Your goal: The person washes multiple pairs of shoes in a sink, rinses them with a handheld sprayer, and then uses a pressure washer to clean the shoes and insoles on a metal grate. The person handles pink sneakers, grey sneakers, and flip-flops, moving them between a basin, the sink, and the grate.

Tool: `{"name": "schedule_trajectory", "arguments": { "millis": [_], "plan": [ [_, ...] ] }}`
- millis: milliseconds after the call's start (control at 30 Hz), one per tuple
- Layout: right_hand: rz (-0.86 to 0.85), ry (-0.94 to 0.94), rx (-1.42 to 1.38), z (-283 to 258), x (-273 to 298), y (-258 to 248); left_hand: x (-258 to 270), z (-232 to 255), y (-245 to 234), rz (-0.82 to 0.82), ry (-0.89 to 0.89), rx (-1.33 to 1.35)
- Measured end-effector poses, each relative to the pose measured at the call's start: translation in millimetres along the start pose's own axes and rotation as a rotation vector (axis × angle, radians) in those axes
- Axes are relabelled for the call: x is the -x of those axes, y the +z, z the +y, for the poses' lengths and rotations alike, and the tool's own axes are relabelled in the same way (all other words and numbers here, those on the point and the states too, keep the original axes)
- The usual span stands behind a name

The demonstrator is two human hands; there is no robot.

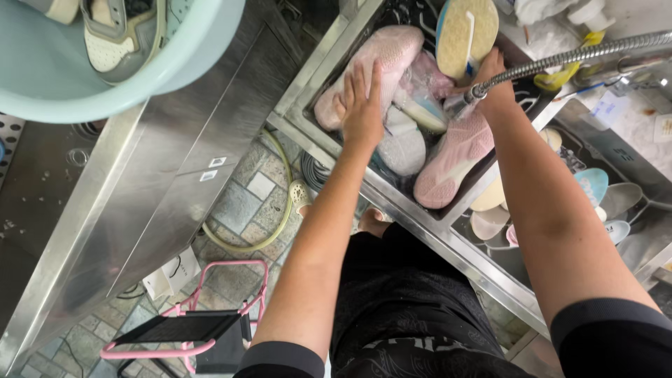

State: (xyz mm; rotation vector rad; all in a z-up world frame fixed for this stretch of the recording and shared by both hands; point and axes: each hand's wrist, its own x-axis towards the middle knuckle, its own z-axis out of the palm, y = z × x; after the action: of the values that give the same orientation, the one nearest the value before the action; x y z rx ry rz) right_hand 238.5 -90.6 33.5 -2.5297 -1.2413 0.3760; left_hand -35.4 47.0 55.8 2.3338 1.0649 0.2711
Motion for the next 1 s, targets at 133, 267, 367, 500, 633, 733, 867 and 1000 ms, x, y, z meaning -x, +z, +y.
{"name": "schedule_trajectory", "arguments": {
  "millis": [133,267,367,500,633,733,867,1000],
  "plan": [
    [0.029,0.099,0.098,-13.5,-6.7,0.3,14.3,4.1,-22.4,0.016,0.057,0.047],
    [0.159,-0.147,0.239,-15.2,12.5,-10.1,32.4,20.8,-20.1,0.104,0.2,-0.195],
    [0.247,-0.191,0.053,-21.2,27.3,-26.0,56.1,38.8,-23.2,-0.092,0.101,0.061],
    [0.355,-0.195,-0.227,-33.5,25.0,-51.7,65.6,74.0,-17.5,-0.289,-0.498,0.289],
    [0.419,-0.269,-0.156,-53.9,16.3,-82.2,66.6,88.7,4.0,-0.249,-0.589,0.34],
    [0.576,-0.527,-0.02,-65.0,13.9,-105.1,69.8,83.2,11.4,-0.179,-0.536,0.281],
    [0.403,-0.417,0.116,-66.7,26.1,-119.9,46.7,68.8,-29.7,-0.323,-0.527,0.364],
    [0.291,-0.366,0.153,-74.1,45.7,-126.5,12.4,59.9,-105.0,-0.624,-0.625,0.46]
  ]
}}
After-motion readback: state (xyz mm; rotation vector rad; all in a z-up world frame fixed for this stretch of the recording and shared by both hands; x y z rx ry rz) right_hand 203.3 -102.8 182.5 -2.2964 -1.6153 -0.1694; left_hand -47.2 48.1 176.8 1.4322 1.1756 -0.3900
